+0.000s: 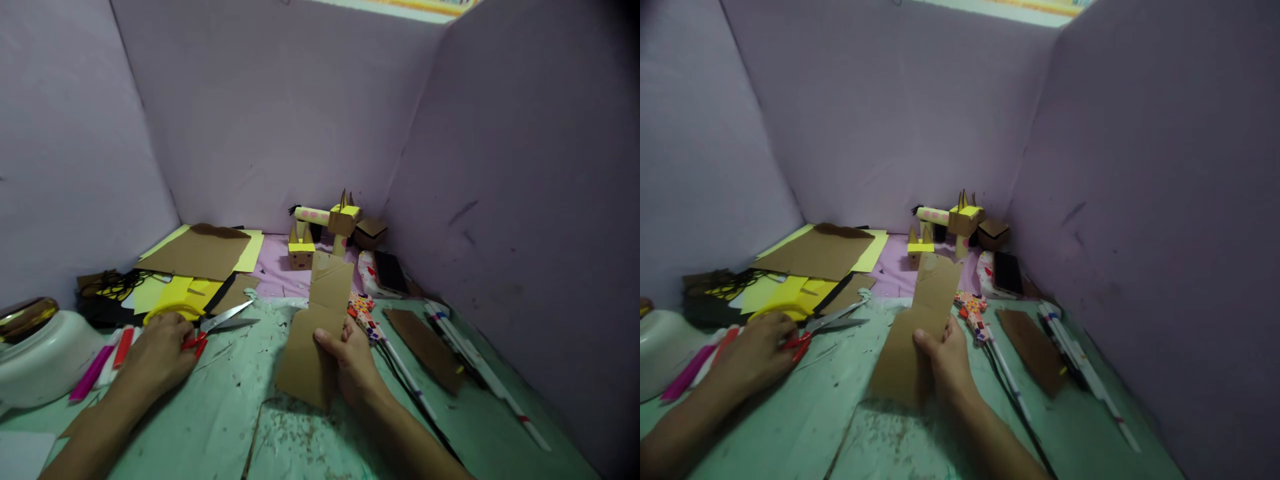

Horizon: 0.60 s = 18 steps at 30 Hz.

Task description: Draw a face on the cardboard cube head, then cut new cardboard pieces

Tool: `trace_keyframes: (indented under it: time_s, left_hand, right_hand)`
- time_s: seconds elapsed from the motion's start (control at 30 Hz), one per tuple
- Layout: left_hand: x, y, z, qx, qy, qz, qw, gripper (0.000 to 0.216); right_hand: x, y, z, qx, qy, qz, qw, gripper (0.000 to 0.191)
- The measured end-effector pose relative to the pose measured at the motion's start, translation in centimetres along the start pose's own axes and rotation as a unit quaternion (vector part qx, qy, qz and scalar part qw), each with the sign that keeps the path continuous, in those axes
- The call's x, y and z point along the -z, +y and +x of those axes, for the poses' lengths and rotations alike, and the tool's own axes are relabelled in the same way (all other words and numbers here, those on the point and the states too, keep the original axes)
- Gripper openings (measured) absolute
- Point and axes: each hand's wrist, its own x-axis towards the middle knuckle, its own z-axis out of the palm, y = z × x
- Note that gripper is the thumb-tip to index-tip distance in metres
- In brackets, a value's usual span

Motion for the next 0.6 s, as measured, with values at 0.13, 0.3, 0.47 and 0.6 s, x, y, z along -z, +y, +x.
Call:
trace_keyframes:
  time_s: [0.13,0.3,0.47,0.6]
  left_hand:
    - [1.6,0.5,-0.8,0.012,0.097,-0.108,0.989,0.017]
    - [3.2,2.4,-2.5,0.105,0.112,-0.594,0.790,0.022]
    - [3.2,4.0,-3.1,0.094,-0.041,-0.798,0.595,0.026]
    - [2.3,5.2,-3.6,0.096,-0.147,-0.816,0.550,0.033]
  right_hand:
    - [0.0,0.0,0.1,-0.009,0.002,0.016,1.000,0.058]
    - [0.1,0.1,0.2,-0.008,0.005,0.022,1.000,0.049]
    - [0.1,-0.1,0.2,0.008,0.001,0.031,0.999,0.052]
    - [0.3,-0.5,0.4,0.028,0.005,0.046,0.999,0.056]
